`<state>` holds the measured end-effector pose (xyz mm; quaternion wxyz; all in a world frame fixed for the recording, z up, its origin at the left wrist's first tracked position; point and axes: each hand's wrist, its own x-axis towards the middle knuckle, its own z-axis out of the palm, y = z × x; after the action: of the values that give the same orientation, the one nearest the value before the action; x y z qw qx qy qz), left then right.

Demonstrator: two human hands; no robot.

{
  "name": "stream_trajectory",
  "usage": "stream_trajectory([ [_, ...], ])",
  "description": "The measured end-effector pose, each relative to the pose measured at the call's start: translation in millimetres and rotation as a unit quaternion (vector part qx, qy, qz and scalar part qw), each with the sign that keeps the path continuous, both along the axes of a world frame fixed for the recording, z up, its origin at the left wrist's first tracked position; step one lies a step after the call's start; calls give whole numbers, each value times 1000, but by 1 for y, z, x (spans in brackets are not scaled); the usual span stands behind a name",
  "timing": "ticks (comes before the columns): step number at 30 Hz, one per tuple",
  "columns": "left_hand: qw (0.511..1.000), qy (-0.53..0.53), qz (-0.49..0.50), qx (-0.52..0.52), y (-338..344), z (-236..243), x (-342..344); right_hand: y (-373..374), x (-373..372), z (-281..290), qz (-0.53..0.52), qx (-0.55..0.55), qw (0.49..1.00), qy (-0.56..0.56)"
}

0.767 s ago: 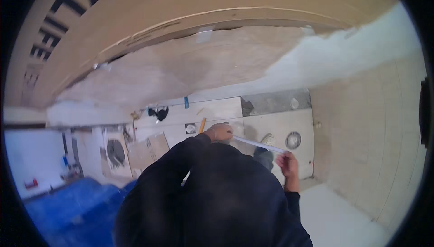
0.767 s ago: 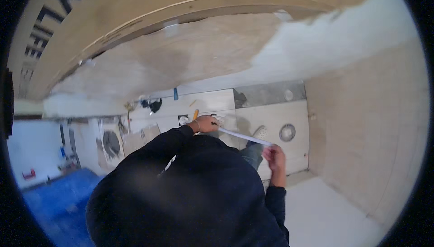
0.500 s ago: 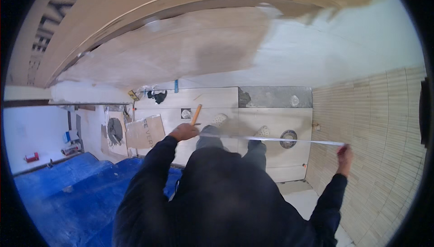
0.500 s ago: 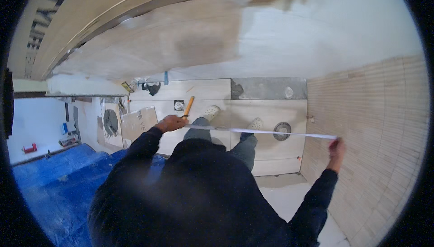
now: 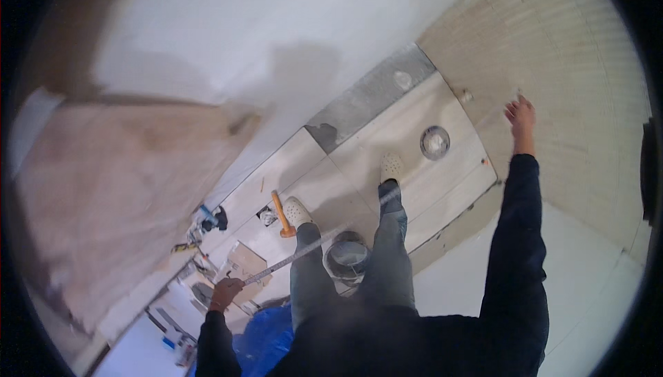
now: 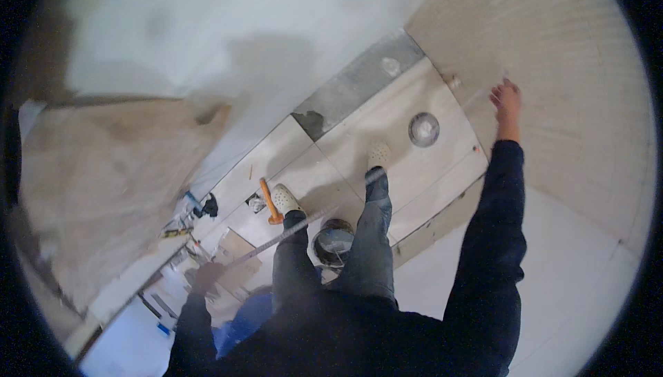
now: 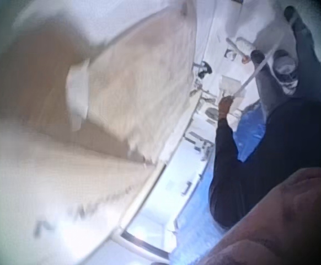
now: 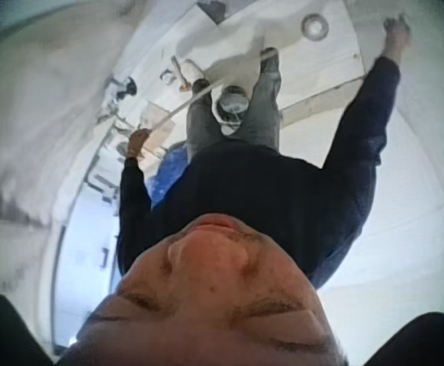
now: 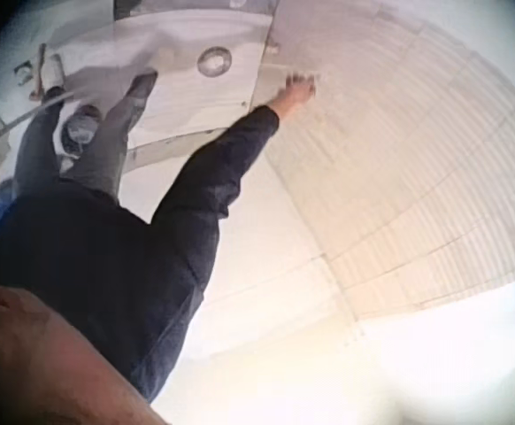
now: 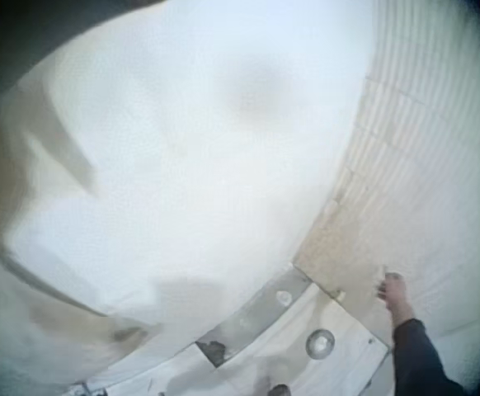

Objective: The person measures a tiled floor area and a wooden board using a tape measure and marks the measurements with a pencil. They move between the floor and the board to transfer dimensions.

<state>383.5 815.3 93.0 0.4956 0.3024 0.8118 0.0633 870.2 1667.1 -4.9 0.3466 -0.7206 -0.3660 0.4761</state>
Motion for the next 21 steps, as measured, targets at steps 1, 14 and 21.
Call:
stream_trajectory([
  [1, 997, -41, 52, -28, 31, -16, 3, -15, -11, 0, -13, 15, 1000, -17],
  [14, 978, 5, 201, -61, 68, -365, -34, -476, -165, -276, 525, -88, 842, -85],
  [21, 989, 31, 139, -42, 85, -499, -33, -501, -210, -293, 487, -303, 817, -57],
])
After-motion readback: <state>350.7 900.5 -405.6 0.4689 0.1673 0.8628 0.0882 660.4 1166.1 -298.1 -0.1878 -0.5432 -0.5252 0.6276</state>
